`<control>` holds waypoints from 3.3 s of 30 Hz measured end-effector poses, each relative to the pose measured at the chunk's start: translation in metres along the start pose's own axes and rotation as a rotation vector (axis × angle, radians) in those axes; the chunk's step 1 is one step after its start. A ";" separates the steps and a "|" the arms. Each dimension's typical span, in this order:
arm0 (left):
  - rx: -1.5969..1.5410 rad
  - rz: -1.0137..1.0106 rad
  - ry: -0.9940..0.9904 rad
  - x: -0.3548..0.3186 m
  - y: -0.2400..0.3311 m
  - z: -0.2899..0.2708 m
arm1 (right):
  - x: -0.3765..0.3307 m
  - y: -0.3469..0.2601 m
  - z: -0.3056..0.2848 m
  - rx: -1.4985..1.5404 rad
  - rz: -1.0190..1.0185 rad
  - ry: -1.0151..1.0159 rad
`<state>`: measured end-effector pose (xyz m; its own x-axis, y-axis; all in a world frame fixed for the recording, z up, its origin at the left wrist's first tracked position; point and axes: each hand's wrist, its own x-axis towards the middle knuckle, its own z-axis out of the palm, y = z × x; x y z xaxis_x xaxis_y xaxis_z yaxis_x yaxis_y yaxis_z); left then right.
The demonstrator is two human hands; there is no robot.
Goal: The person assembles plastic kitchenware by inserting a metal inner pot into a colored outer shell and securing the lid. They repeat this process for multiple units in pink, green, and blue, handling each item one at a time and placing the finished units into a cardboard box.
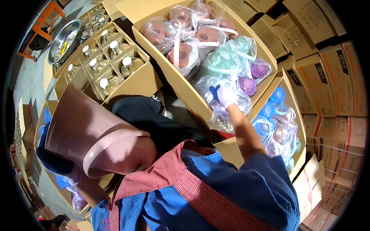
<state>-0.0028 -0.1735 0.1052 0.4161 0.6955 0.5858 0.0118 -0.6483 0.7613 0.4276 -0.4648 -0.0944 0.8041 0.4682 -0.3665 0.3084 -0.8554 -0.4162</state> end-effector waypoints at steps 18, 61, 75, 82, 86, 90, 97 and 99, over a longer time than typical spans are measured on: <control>-0.157 -0.440 0.210 0.103 -0.187 -0.005 | 0.100 -0.421 0.129 -0.144 -0.959 0.298; 1.600 -1.383 0.993 -0.595 0.090 -0.445 | -0.284 -0.324 0.053 0.730 -1.262 -0.436; 1.222 -0.509 1.806 -0.647 0.308 -0.431 | -0.393 -0.441 0.146 0.549 -1.524 -0.917; 1.162 -0.124 1.986 -0.696 0.392 -0.378 | -0.509 -0.493 0.191 0.278 -1.720 -1.193; 1.166 -0.030 1.975 -0.697 0.403 -0.373 | -0.612 -0.525 0.215 0.199 -1.597 -1.406; 1.177 -0.030 1.931 -0.683 0.403 -0.388 | -0.703 -0.519 0.205 -0.024 -2.732 -0.709; 1.087 0.144 1.865 -0.686 0.463 -0.411 | -0.738 -0.516 0.237 0.252 -2.522 -1.454; 1.997 -0.559 1.535 -0.676 0.479 -0.392 | -0.742 -0.529 0.228 -0.072 -1.879 -1.573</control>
<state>-0.6348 -0.8327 0.1830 -0.4529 -0.1020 0.8857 0.5580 0.7424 0.3708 -0.4482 -0.3091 0.2085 -0.9869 0.1280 0.0983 -0.0271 0.4689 -0.8828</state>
